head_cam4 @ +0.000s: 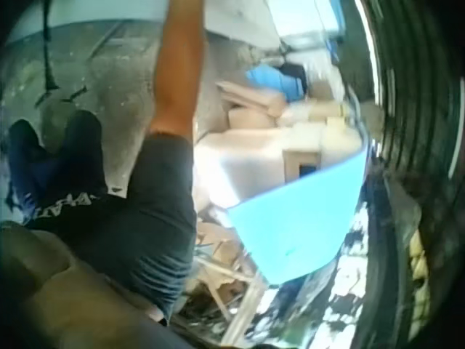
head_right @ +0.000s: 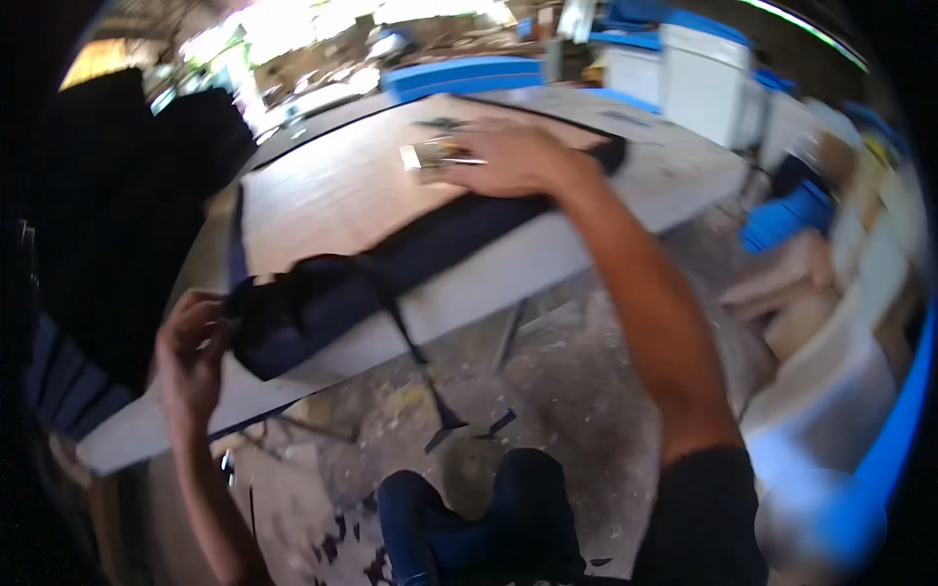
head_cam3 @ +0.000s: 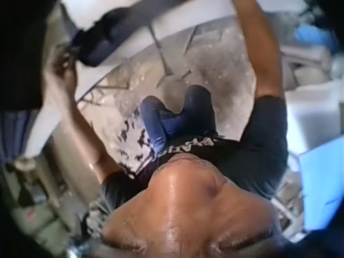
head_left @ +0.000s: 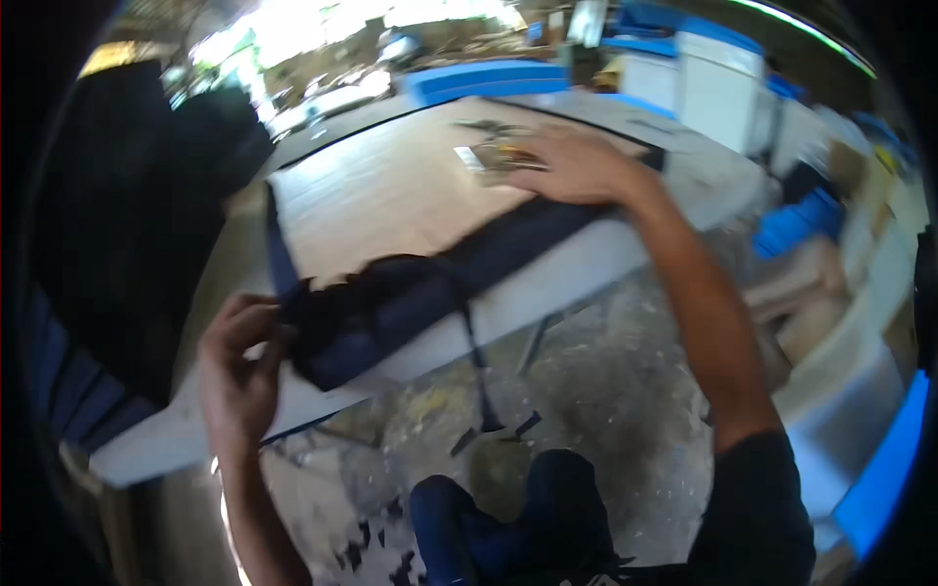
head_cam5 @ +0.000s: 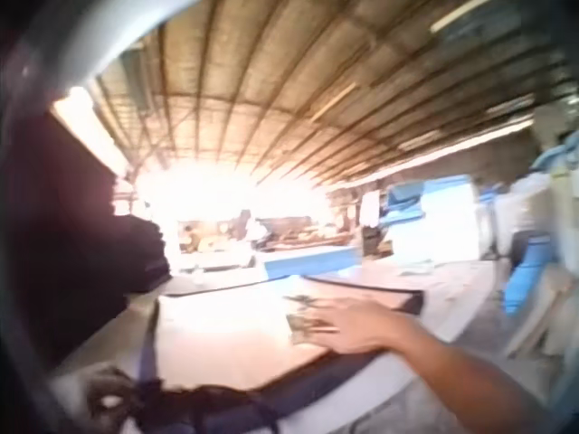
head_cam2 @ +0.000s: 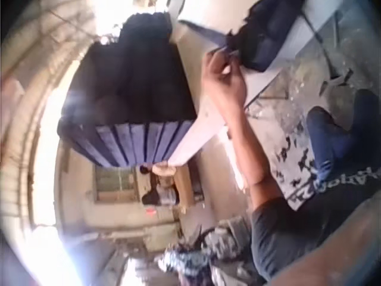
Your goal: The person is upholstering a furniture panel by stretching fabric over a wooden frame and securing it with a staple gun.
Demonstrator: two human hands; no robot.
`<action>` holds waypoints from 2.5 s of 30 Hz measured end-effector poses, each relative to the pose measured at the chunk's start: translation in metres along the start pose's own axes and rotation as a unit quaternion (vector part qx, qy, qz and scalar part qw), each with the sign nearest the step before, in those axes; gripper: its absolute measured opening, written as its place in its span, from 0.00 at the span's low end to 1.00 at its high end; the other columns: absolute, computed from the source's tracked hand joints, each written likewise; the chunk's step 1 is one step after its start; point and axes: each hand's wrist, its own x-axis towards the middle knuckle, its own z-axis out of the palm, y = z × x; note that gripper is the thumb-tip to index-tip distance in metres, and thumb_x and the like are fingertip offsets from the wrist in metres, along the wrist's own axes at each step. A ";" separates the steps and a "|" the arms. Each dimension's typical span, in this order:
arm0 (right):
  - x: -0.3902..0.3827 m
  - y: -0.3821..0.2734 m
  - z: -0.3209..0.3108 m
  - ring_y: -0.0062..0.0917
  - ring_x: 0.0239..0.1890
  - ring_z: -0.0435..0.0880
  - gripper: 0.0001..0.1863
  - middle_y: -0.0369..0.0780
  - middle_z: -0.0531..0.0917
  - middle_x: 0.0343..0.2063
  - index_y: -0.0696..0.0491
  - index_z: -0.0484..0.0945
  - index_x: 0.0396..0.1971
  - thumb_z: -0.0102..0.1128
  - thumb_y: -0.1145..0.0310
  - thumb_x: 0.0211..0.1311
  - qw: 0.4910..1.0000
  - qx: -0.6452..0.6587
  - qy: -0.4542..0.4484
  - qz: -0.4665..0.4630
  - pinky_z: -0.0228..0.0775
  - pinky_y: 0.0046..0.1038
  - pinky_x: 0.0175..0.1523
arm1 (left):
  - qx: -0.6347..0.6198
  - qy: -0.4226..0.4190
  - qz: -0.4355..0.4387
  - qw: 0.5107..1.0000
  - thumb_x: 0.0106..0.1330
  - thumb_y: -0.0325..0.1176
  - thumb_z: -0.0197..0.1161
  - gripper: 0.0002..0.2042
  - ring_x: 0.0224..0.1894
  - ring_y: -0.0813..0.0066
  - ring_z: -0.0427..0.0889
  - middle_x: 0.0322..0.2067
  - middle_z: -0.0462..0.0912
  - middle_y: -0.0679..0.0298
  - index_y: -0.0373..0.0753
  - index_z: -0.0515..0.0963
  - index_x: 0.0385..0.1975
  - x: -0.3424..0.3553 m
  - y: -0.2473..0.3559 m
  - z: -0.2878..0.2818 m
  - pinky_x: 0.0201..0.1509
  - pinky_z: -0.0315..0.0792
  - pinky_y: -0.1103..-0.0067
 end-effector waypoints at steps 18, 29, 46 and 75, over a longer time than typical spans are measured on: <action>-0.062 -0.063 -0.188 0.38 0.35 0.89 0.12 0.48 0.88 0.32 0.59 0.81 0.35 0.64 0.64 0.65 0.920 0.242 -0.143 0.271 0.79 0.42 0.41 | 0.031 -0.096 -0.040 0.994 0.59 0.17 0.70 0.11 0.50 0.47 0.85 0.45 0.87 0.51 0.36 0.83 0.40 0.022 0.009 -0.019 0.55 0.80 0.61; -0.190 -0.226 -0.158 0.28 0.35 0.88 0.23 0.43 0.88 0.26 0.58 0.86 0.39 0.63 0.49 0.72 0.671 0.484 -0.308 0.470 0.78 0.36 0.44 | -0.050 -0.188 -0.104 0.975 0.53 0.28 0.72 0.12 0.51 0.50 0.84 0.44 0.86 0.55 0.41 0.84 0.38 0.021 -0.005 -0.030 0.59 0.78 0.59; -0.063 -0.301 -0.168 0.36 0.23 0.82 0.21 0.49 0.82 0.20 0.60 0.82 0.33 0.61 0.54 0.75 0.675 0.441 -0.313 0.502 0.73 0.43 0.34 | -0.064 -0.238 -0.003 0.969 0.64 0.33 0.70 0.10 0.52 0.58 0.84 0.45 0.85 0.60 0.43 0.84 0.44 0.011 -0.071 -0.005 0.53 0.79 0.66; 0.028 -0.330 -0.122 0.59 0.38 0.86 0.20 0.59 0.86 0.30 0.60 0.80 0.33 0.65 0.55 0.70 0.796 0.266 -0.363 0.405 0.78 0.53 0.46 | -0.255 -0.232 -0.191 0.919 0.59 0.21 0.77 0.07 0.33 0.69 0.89 0.33 0.83 0.60 0.33 0.86 0.35 0.056 -0.037 -0.033 0.36 0.83 0.76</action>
